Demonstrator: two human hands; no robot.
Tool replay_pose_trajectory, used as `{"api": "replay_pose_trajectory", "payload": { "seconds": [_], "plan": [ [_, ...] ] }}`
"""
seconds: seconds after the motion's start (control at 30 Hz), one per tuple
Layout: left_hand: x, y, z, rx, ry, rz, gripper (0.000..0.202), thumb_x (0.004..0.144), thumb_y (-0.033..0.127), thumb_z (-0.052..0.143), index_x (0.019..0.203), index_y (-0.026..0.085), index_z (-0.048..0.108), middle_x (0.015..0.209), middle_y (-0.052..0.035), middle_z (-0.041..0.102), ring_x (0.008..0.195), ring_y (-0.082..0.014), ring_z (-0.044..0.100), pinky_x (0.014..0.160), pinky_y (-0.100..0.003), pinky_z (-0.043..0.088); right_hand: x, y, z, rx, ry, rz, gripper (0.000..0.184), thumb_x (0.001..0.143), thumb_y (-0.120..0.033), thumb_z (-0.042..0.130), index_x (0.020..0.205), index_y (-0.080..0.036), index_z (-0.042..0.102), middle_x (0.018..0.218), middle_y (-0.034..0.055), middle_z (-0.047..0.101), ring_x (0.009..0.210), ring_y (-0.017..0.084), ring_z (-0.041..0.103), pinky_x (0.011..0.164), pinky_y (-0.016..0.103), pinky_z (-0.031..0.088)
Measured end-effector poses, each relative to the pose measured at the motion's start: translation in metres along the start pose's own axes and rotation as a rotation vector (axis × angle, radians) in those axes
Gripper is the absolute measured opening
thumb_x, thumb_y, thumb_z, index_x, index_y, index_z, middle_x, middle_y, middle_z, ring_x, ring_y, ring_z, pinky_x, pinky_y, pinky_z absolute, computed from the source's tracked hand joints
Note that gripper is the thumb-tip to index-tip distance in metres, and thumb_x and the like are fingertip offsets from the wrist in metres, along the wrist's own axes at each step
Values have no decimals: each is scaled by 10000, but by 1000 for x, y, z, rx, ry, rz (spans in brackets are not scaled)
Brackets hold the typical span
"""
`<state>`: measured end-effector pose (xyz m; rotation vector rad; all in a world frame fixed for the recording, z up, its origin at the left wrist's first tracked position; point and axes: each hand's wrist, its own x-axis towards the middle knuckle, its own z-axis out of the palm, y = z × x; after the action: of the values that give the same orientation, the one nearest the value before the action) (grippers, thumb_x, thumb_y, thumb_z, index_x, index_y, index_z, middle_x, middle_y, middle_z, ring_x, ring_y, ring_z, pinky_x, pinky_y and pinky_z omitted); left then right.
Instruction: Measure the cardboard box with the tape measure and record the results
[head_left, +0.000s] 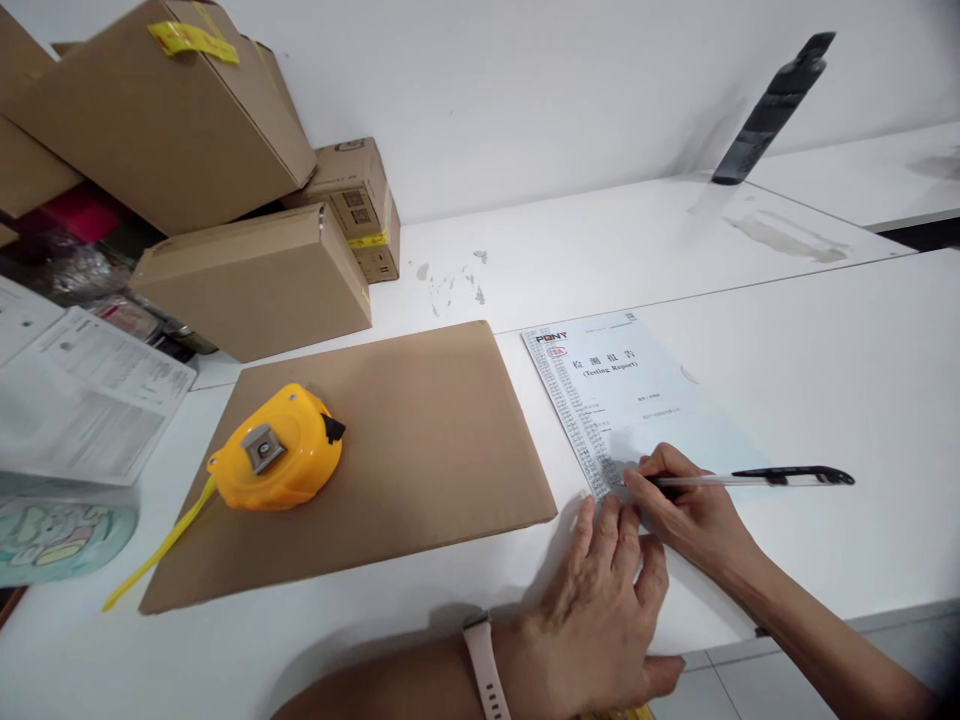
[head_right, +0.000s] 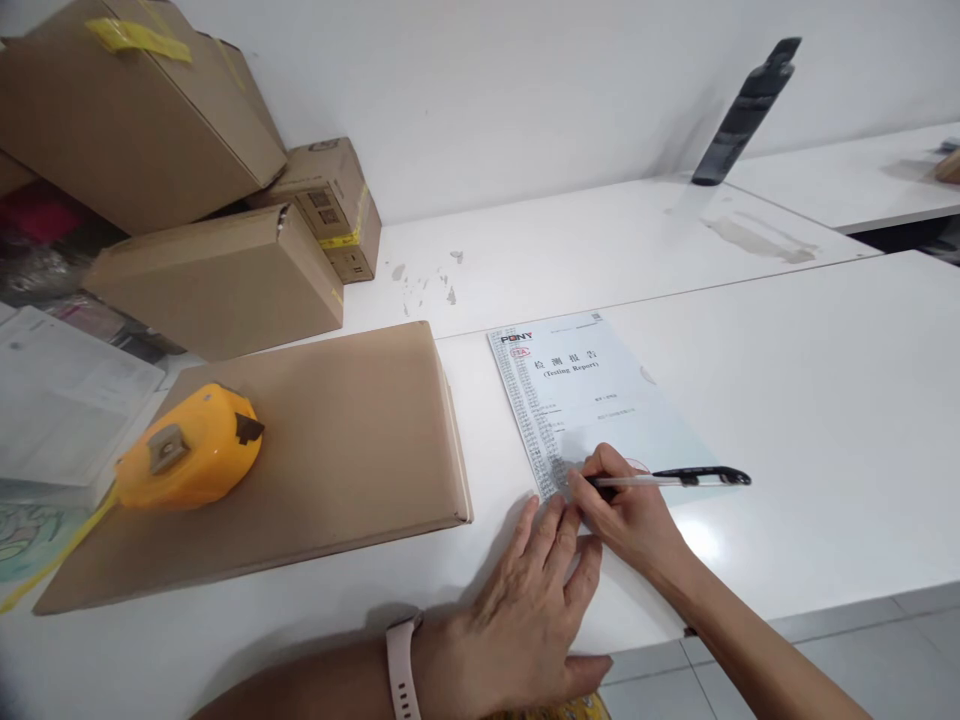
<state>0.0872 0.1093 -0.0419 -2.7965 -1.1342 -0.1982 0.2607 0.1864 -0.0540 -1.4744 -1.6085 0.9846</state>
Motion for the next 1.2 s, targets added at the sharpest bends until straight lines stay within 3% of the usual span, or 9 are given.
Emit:
{"api": "replay_pose_trajectory", "payload": {
  "seconds": [0.43, 0.7, 0.97, 1.2],
  "plan": [
    [0, 0, -1, -5, -6, 3, 839, 947, 693, 425, 1476, 42, 431, 1531, -252, 507, 1483, -390, 389, 1242, -544, 59, -1, 0, 0, 1, -3, 38, 309, 913, -385, 651, 689, -244, 493, 605, -38, 501, 515, 123, 439, 467, 267, 358],
    [-1, 1, 0, -3, -8, -3, 815, 957, 688, 394, 1464, 52, 446, 1531, -245, 509, 1485, -392, 383, 1245, -544, 58, -1, -7, -1, -15, 52, 39, 359, 878, -439, 691, 653, -245, 489, 578, -36, 495, 509, 124, 434, 457, 270, 362],
    [0, 1, 0, -8, 2, -6, 818, 940, 700, 425, 1453, 65, 468, 1527, -249, 513, 1477, -389, 393, 1240, -546, 67, 0, -5, -1, -12, 25, 40, 372, 876, -470, 695, 664, -247, 486, 578, -35, 493, 494, 120, 419, 435, 265, 353],
    [0, 1, 0, 4, 8, -13, 812, 939, 702, 425, 1449, 72, 478, 1524, -237, 523, 1472, -383, 405, 1239, -549, 68, -1, -5, -1, -11, 47, 61, 344, 877, -406, 694, 667, -247, 472, 591, -41, 476, 519, 123, 428, 463, 261, 364]
  ]
}}
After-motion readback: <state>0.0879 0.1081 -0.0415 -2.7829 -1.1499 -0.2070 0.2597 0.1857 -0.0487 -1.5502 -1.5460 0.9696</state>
